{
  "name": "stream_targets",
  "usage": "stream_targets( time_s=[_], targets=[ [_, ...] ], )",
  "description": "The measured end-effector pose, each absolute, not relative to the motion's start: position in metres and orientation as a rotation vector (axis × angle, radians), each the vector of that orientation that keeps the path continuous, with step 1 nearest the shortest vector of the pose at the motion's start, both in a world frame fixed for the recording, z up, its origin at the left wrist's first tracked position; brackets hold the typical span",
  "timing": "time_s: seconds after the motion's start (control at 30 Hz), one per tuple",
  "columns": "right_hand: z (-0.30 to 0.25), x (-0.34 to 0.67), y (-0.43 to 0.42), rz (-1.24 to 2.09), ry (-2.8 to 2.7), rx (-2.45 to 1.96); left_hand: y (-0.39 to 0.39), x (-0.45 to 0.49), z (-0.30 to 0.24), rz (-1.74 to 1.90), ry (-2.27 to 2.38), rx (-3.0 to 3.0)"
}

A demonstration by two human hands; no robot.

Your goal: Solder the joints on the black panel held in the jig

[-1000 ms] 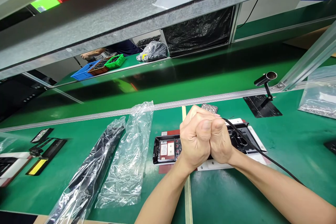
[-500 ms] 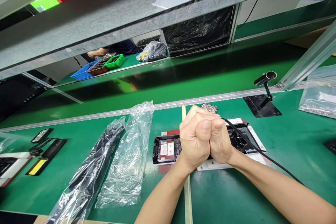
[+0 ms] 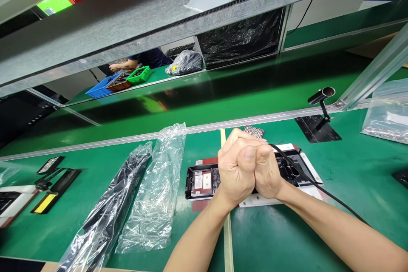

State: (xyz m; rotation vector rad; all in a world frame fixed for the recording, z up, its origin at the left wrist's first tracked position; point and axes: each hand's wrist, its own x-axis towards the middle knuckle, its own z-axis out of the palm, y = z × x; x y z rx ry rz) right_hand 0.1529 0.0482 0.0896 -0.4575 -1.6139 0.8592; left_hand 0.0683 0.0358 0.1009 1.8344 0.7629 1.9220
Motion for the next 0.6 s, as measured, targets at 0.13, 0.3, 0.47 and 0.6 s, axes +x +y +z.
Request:
stream_targets(
  time_s=[0.13, 0.3, 0.47, 0.6],
  targets=[
    [0.0903, 0.1530, 0.0480, 0.848, -1.607, -0.451, 0.0355, 0.0677, 0.1008, 1.912, 0.802, 1.850],
    [0.0911, 0.1536, 0.0468, 0.895, -1.617, -0.483, 0.0350, 0.0675, 0.1017, 1.913, 0.814, 1.864],
    [0.0935, 0.1537, 0.0466, 0.898, -1.622, -0.453, 0.0350, 0.0677, 0.1014, 1.911, 0.794, 1.856],
    [0.0952, 0.1533, 0.0465, 0.896, -1.627, -0.467, 0.0352, 0.0675, 0.1010, 1.911, 0.821, 1.856]
  ],
)
